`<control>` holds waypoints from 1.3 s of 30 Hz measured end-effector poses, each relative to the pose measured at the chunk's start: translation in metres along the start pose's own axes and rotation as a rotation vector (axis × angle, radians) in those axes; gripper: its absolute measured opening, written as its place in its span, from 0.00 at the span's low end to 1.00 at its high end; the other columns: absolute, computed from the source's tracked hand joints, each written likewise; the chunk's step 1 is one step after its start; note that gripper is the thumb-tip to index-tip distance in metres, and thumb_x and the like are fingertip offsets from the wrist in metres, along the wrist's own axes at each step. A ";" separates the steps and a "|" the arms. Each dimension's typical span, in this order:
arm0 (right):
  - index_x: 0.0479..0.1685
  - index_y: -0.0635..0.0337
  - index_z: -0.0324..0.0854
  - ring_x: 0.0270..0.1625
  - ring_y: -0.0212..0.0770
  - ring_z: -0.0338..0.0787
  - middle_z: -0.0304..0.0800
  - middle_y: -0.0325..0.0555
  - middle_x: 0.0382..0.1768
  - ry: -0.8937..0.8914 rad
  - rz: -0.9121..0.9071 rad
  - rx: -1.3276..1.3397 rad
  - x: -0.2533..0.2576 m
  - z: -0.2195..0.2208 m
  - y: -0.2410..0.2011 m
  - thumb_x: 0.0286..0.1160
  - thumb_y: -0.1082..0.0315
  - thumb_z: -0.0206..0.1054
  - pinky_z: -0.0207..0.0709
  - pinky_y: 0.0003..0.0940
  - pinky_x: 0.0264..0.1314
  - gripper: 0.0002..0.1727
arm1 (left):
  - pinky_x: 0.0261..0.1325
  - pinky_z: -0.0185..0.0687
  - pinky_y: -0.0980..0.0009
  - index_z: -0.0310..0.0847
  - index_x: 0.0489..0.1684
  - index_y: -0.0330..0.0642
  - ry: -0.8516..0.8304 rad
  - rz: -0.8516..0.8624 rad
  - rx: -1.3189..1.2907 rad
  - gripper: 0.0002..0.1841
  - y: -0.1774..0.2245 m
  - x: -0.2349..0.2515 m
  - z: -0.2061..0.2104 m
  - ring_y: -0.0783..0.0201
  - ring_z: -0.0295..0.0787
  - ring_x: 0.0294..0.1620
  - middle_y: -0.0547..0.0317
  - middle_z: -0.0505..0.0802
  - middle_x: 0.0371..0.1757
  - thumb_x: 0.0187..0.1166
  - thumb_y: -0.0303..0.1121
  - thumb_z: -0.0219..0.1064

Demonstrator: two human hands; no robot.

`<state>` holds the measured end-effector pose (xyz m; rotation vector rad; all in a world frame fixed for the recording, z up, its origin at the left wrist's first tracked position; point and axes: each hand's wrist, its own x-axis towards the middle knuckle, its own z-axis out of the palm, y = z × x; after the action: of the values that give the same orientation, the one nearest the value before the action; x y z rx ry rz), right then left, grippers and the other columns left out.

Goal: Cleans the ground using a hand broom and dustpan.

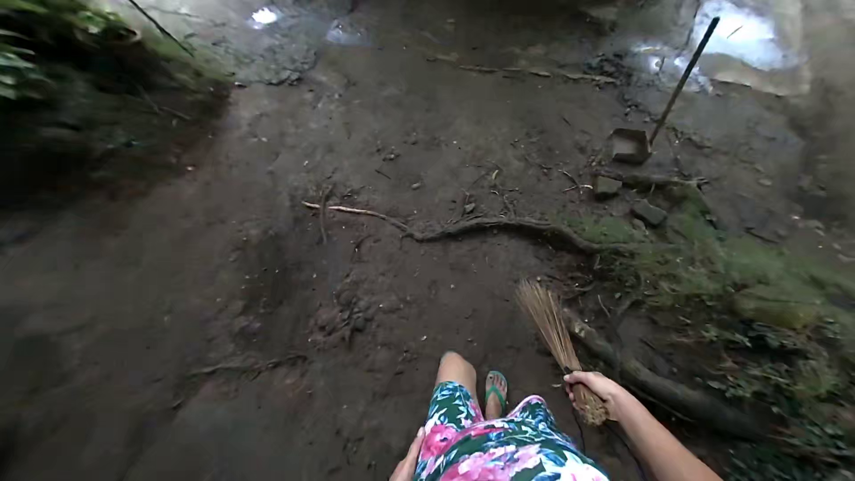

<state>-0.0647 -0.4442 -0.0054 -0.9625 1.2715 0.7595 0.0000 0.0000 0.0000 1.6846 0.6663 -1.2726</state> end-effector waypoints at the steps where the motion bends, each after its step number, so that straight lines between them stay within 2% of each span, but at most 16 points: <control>1: 0.53 0.62 0.79 0.31 0.41 0.89 0.87 0.46 0.32 0.001 -0.005 0.027 0.003 -0.002 -0.015 0.88 0.61 0.60 0.87 0.37 0.38 0.12 | 0.81 0.72 0.49 0.72 0.80 0.35 -0.022 -0.009 -0.005 0.37 0.020 0.006 -0.002 0.52 0.82 0.75 0.39 0.85 0.74 0.94 0.58 0.37; 4: 0.55 0.63 0.79 0.34 0.42 0.91 0.90 0.47 0.34 -0.002 -0.010 0.140 0.010 -0.006 -0.067 0.89 0.63 0.58 0.88 0.38 0.41 0.12 | 0.73 0.79 0.61 0.70 0.80 0.39 -0.118 0.002 -0.044 0.31 0.105 0.005 0.000 0.66 0.85 0.66 0.49 0.88 0.68 0.96 0.51 0.34; 7: 0.49 0.61 0.78 0.29 0.38 0.88 0.87 0.44 0.31 0.027 0.004 0.282 0.009 0.002 -0.130 0.89 0.64 0.57 0.86 0.33 0.34 0.09 | 0.69 0.77 0.73 0.60 0.85 0.40 -0.169 0.008 -0.067 0.28 0.215 -0.010 0.002 0.76 0.82 0.64 0.54 0.84 0.70 0.98 0.44 0.28; 10: 0.50 0.59 0.76 0.26 0.37 0.85 0.84 0.44 0.29 0.076 0.013 0.475 -0.008 0.017 -0.190 0.89 0.64 0.57 0.84 0.31 0.30 0.08 | 0.74 0.75 0.70 0.53 0.90 0.40 -0.230 -0.003 -0.144 0.30 0.294 -0.001 -0.008 0.71 0.79 0.73 0.50 0.79 0.80 0.97 0.46 0.26; 13: 0.49 0.60 0.75 0.25 0.38 0.86 0.84 0.46 0.27 0.150 -0.027 0.713 -0.023 0.029 -0.258 0.86 0.64 0.59 0.85 0.32 0.28 0.08 | 0.84 0.66 0.61 0.48 0.93 0.40 -0.339 -0.038 -0.003 0.31 0.384 0.015 -0.019 0.60 0.70 0.85 0.45 0.70 0.88 0.97 0.48 0.28; 14: 0.49 0.59 0.76 0.26 0.39 0.87 0.85 0.46 0.28 0.169 -0.035 0.799 -0.027 0.031 -0.278 0.85 0.63 0.60 0.86 0.32 0.28 0.08 | 0.85 0.66 0.55 0.50 0.93 0.41 -0.358 -0.051 0.062 0.32 0.409 0.027 -0.024 0.55 0.70 0.85 0.44 0.71 0.87 0.97 0.50 0.31; 16: 0.51 0.58 0.76 0.27 0.38 0.88 0.85 0.46 0.30 0.185 -0.048 0.949 -0.031 0.030 -0.308 0.84 0.62 0.61 0.87 0.32 0.30 0.10 | 0.76 0.77 0.48 0.53 0.92 0.45 -0.413 -0.030 0.159 0.34 0.445 0.074 -0.037 0.49 0.82 0.76 0.45 0.83 0.78 0.94 0.56 0.36; 19: 0.51 0.56 0.76 0.28 0.37 0.89 0.85 0.45 0.30 0.153 -0.075 1.100 -0.035 0.018 -0.344 0.85 0.60 0.59 0.87 0.30 0.29 0.10 | 0.71 0.81 0.48 0.58 0.90 0.46 -0.433 0.073 0.360 0.32 0.535 0.125 -0.022 0.50 0.89 0.68 0.48 0.91 0.68 0.93 0.54 0.44; 21: 0.49 0.56 0.75 0.28 0.37 0.89 0.85 0.44 0.30 0.119 -0.089 1.167 -0.039 0.006 -0.363 0.86 0.60 0.57 0.87 0.29 0.29 0.09 | 0.72 0.77 0.50 0.61 0.89 0.43 -0.384 0.174 0.557 0.30 0.601 0.146 0.013 0.51 0.87 0.69 0.47 0.91 0.67 0.93 0.49 0.51; 24: 0.48 0.56 0.75 0.28 0.37 0.90 0.86 0.45 0.30 0.085 -0.095 1.269 -0.035 -0.016 -0.395 0.87 0.60 0.56 0.87 0.29 0.29 0.09 | 0.81 0.71 0.50 0.60 0.90 0.40 -0.412 0.370 0.866 0.33 0.697 0.168 0.083 0.49 0.81 0.76 0.43 0.86 0.74 0.90 0.48 0.58; 26: 0.47 0.55 0.75 0.28 0.37 0.90 0.86 0.44 0.30 0.086 -0.084 1.326 -0.026 -0.034 -0.415 0.86 0.59 0.57 0.87 0.29 0.29 0.10 | 0.84 0.67 0.46 0.59 0.91 0.41 -0.456 0.467 1.019 0.34 0.752 0.172 0.138 0.45 0.76 0.81 0.39 0.80 0.80 0.89 0.49 0.59; 28: 0.46 0.55 0.76 0.28 0.36 0.89 0.86 0.44 0.30 0.077 -0.083 1.371 -0.016 -0.057 -0.437 0.86 0.59 0.57 0.87 0.28 0.29 0.10 | 0.83 0.68 0.46 0.60 0.91 0.42 -0.451 0.535 1.087 0.34 0.800 0.173 0.192 0.45 0.76 0.81 0.38 0.79 0.81 0.89 0.49 0.59; 31: 0.47 0.55 0.75 0.29 0.36 0.90 0.86 0.44 0.30 0.040 -0.078 1.424 -0.007 -0.089 -0.457 0.86 0.59 0.57 0.87 0.28 0.30 0.10 | 0.81 0.71 0.48 0.57 0.91 0.38 -0.436 0.619 1.188 0.34 0.859 0.172 0.265 0.46 0.81 0.76 0.37 0.81 0.78 0.90 0.45 0.60; 33: 0.47 0.56 0.76 0.27 0.37 0.89 0.86 0.45 0.29 0.042 -0.071 1.410 -0.007 -0.108 -0.465 0.86 0.59 0.57 0.87 0.29 0.28 0.10 | 0.83 0.70 0.48 0.57 0.90 0.36 -0.449 0.692 1.349 0.34 0.894 0.176 0.310 0.45 0.79 0.79 0.37 0.80 0.79 0.90 0.44 0.60; 36: 0.49 0.56 0.75 0.26 0.38 0.88 0.85 0.46 0.29 0.044 -0.060 1.335 -0.017 -0.134 -0.473 0.88 0.58 0.56 0.86 0.30 0.27 0.12 | 0.86 0.63 0.41 0.57 0.91 0.38 -0.415 0.752 1.608 0.36 0.935 0.177 0.375 0.41 0.70 0.85 0.37 0.72 0.85 0.88 0.48 0.61; 39: 0.49 0.58 0.75 0.22 0.37 0.86 0.84 0.46 0.26 0.055 -0.045 1.257 -0.027 -0.152 -0.477 0.89 0.59 0.55 0.84 0.30 0.23 0.11 | 0.82 0.64 0.35 0.61 0.90 0.42 -0.396 0.841 1.774 0.35 0.968 0.172 0.431 0.38 0.68 0.85 0.40 0.69 0.88 0.86 0.49 0.63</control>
<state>0.2908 -0.7830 0.0961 0.0272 1.4244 -0.1800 0.6583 -0.8383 0.1290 2.2903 -1.7838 -1.3962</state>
